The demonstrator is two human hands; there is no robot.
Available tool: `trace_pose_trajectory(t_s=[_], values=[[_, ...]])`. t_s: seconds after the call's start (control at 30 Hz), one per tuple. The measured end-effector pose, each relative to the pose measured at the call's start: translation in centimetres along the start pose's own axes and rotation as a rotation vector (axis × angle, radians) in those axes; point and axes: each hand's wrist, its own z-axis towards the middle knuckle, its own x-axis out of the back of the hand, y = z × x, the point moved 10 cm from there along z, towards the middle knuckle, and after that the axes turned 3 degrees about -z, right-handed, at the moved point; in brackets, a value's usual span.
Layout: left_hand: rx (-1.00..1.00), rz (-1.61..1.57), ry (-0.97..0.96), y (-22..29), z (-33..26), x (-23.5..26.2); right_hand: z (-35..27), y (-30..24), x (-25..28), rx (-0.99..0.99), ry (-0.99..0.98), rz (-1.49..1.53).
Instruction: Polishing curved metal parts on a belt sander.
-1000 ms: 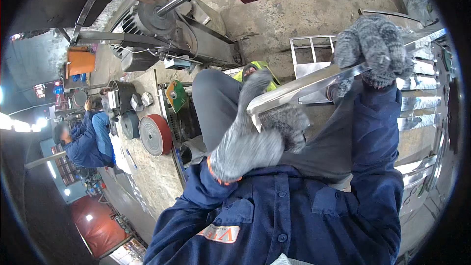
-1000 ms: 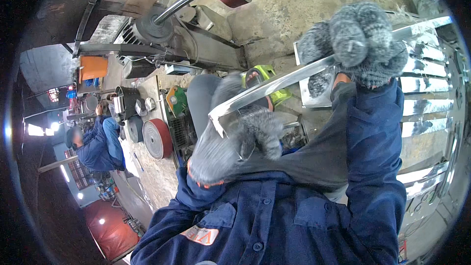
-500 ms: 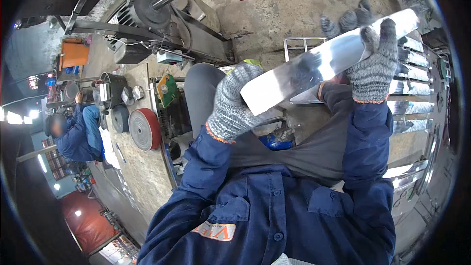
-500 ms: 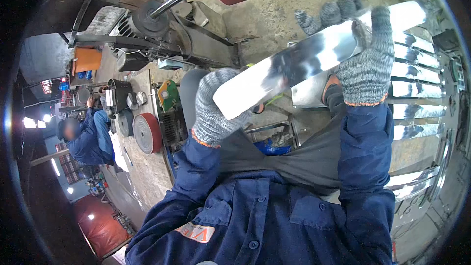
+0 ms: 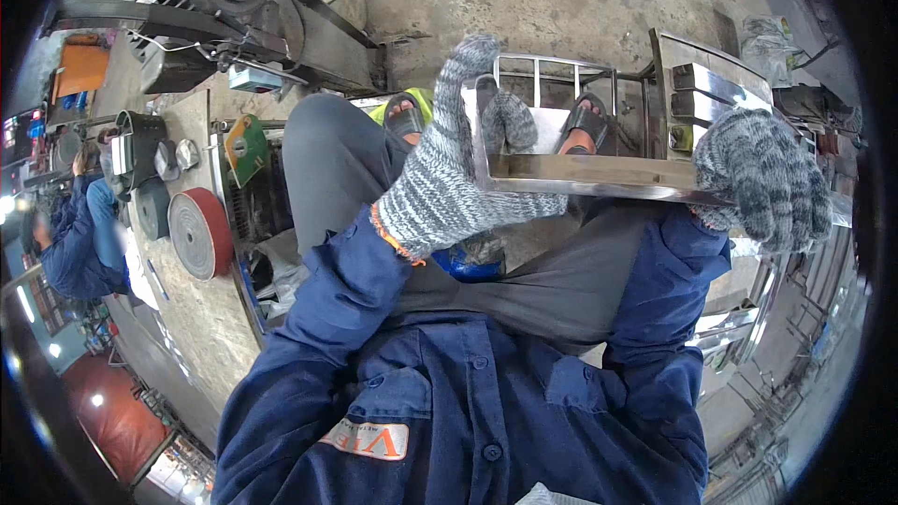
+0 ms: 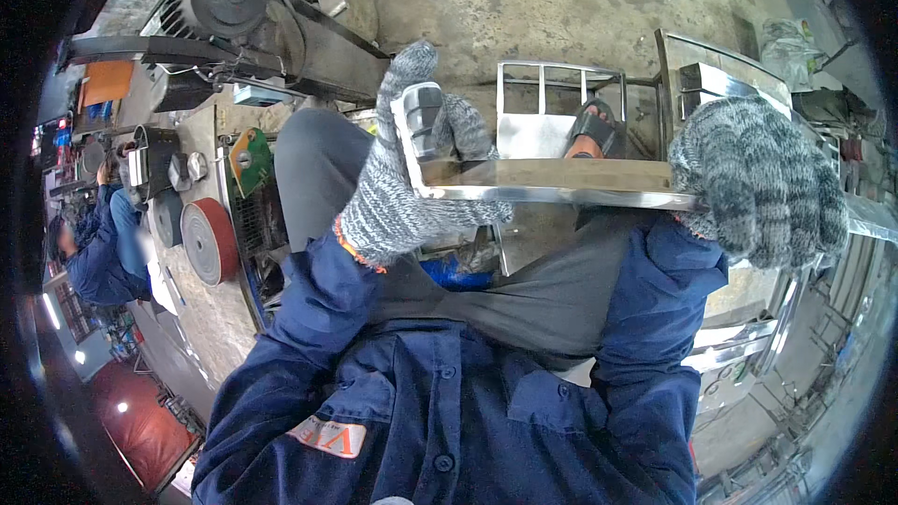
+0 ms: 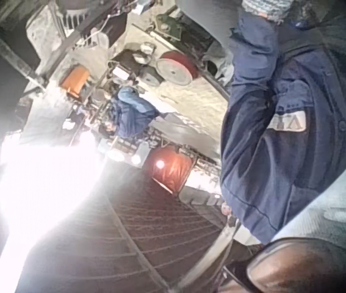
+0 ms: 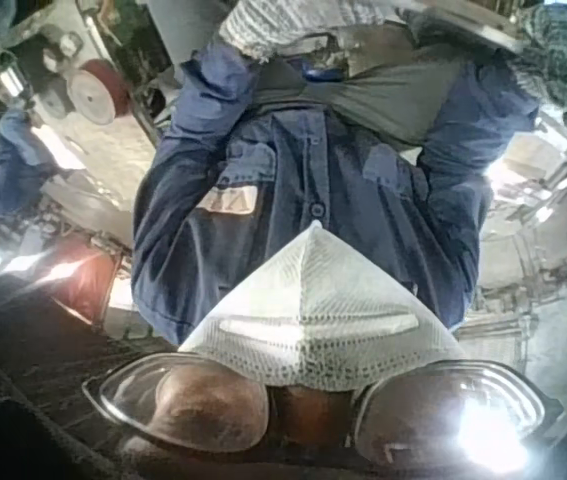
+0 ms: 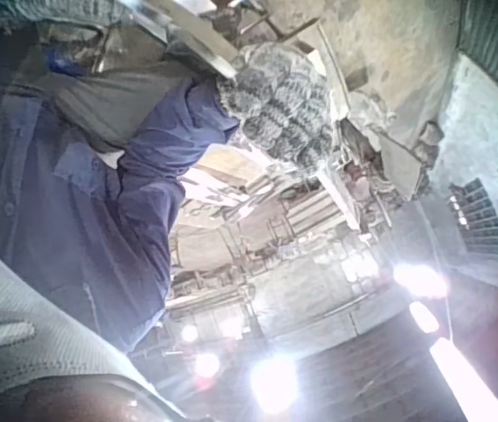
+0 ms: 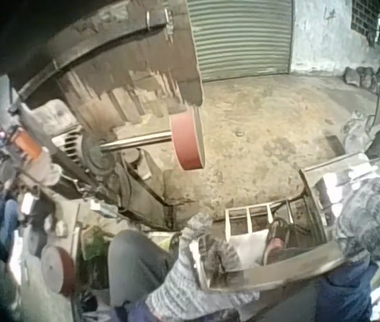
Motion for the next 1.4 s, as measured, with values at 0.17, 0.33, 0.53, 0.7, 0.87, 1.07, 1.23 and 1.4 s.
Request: trace_pose_trajectory(t_s=[0.17, 0.33, 0.53, 0.7, 0.87, 1.07, 1.23, 1.4], values=[[0.019, 0.131, -0.08, -0.6, 1.8, -0.3, 0.9, 1.2, 0.3, 0.011, 0.177, -0.144], [-0.446, 0.671, -0.168, 2.7, 4.6, -1.4, 0.8, 3.2, 2.4, 0.153, 0.61, -0.332], [0.32, -0.735, -0.286, -13.4, 8.1, 1.3, 0.1, 4.5, 5.6, 0.225, 0.974, -0.596], [0.086, 0.039, -0.356, -11.7, 10.7, 2.6, -1.8, 4.3, 7.9, 0.153, 0.961, -0.771], [0.385, -1.09, -0.311, -13.3, 10.7, 3.4, -4.6, 5.0, 10.6, 0.2, 1.214, -0.803], [0.484, -0.784, -0.068, -14.2, 11.9, 6.4, -9.8, 2.4, 11.3, 0.293, 1.795, -1.037], [0.326, -0.62, -0.051, -12.9, 13.1, 6.9, -6.6, 4.3, 12.4, 0.205, 1.54, -0.961], [0.436, -0.97, -0.085, -15.8, 13.6, 5.7, -5.8, 4.8, 12.7, 0.308, 1.505, -0.972]])
